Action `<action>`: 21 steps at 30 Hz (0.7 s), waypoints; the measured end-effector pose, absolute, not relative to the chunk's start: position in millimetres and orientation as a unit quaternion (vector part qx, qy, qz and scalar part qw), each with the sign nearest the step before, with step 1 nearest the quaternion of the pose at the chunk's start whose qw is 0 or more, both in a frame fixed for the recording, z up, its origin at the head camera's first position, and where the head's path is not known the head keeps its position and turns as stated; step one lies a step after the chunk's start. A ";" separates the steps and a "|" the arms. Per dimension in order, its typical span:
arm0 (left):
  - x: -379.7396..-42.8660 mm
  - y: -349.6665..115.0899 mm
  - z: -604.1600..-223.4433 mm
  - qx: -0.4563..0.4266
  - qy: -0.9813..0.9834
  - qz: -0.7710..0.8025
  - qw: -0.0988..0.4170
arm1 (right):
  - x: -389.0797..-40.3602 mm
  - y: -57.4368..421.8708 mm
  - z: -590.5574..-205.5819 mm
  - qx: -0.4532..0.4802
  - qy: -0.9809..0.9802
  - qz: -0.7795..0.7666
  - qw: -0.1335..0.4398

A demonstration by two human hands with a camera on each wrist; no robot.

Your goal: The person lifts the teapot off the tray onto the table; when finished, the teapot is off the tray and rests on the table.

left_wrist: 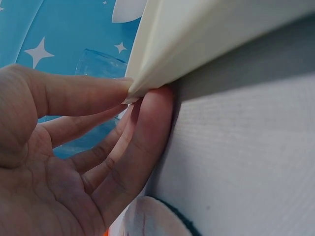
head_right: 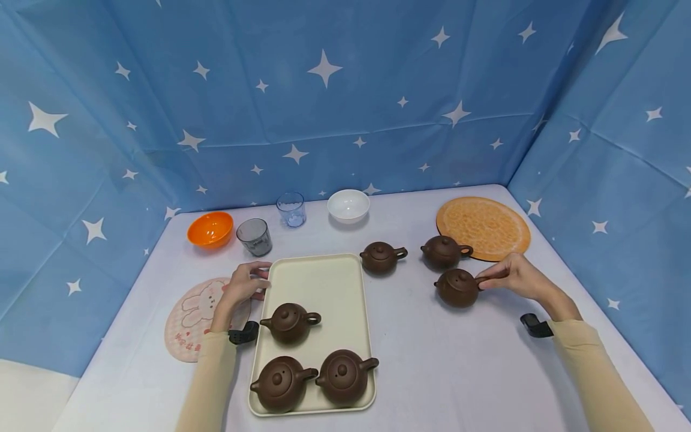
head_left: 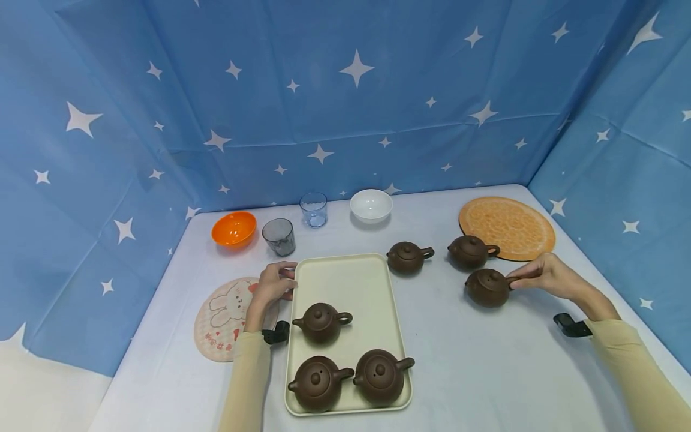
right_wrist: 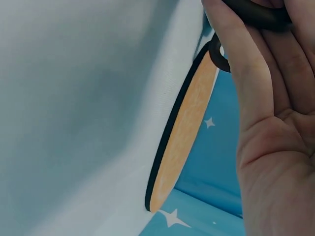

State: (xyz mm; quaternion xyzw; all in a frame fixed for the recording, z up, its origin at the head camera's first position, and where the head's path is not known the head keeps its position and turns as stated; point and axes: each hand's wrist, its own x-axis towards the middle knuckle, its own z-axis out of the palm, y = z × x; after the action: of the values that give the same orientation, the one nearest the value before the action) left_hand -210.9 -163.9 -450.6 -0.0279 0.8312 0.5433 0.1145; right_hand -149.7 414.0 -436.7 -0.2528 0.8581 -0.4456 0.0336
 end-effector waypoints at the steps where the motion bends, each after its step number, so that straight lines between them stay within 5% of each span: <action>1: -211.0 -163.7 -450.7 -0.029 0.831 0.544 0.115 | -149.9 414.4 -437.9 -0.253 0.857 -0.447 0.034; 21: -211.6 -165.0 -451.8 -0.026 0.840 0.530 0.113 | -148.0 411.9 -426.9 -0.218 0.892 -0.393 0.052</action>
State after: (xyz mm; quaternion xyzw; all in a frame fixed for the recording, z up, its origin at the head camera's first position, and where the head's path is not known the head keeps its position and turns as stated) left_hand -211.6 -165.0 -451.8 -0.0264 0.8402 0.5298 0.1126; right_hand -148.0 411.9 -426.9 -0.2178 0.8917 -0.3932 0.0523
